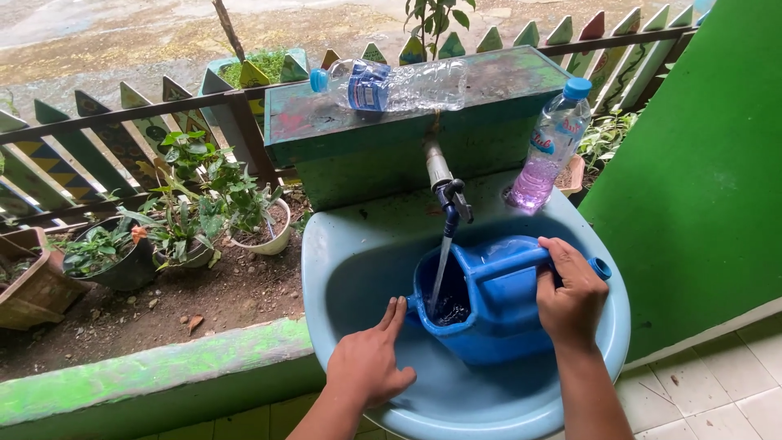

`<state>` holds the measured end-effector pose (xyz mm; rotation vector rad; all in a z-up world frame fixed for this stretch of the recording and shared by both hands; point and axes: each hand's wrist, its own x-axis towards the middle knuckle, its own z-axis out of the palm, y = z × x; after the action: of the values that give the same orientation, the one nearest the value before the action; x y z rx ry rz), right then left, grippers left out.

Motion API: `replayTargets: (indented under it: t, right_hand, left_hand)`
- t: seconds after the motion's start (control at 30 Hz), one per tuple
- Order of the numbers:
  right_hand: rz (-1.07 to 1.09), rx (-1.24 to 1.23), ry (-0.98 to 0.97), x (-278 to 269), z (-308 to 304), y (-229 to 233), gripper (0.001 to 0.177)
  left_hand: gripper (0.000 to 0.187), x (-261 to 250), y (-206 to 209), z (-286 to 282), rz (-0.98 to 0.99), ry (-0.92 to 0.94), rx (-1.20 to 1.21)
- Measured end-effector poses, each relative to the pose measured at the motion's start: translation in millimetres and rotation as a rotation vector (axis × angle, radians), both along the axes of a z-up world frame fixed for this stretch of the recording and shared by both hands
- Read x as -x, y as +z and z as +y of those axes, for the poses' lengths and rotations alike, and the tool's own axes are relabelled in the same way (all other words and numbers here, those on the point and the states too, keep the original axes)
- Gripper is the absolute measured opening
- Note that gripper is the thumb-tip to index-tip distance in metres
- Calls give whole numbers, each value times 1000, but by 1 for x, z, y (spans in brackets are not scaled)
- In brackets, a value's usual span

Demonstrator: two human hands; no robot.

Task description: Filling a blue watering can from a tap and then walking along a hallway to water several potted plants.

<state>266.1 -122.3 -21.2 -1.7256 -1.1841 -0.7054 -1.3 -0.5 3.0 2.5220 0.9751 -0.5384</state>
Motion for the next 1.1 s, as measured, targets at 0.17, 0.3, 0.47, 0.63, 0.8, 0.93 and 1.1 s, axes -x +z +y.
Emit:
replayTargets:
  t: [0.17, 0.3, 0.47, 0.63, 0.8, 0.93, 1.1]
  right_hand:
    - [2, 1, 1, 0, -1, 0, 37]
    - [5, -5, -1, -1, -1, -3, 37]
    - [1, -7, -3, 0, -2, -2, 37]
    - [2, -7, 0, 0, -1, -1, 37]
    - [6, -6, -3, 0, -1, -2, 37]
    - [11, -3, 1, 0, -1, -1, 36]
    - [3, -11, 2, 0, -1, -1, 37]
  left_hand:
    - [105, 0, -5, 0, -47, 9, -25]
    - [105, 0, -6, 1, -45, 20, -24]
    - [106, -1, -2, 1, -13, 19, -4]
    - [105, 0, -4, 1, -38, 15, -22]
    - [105, -1, -2, 1, -19, 11, -16]
    - [106, -1, -2, 1, -24, 15, -13]
    - [105, -1, -4, 1, -33, 2, -27]
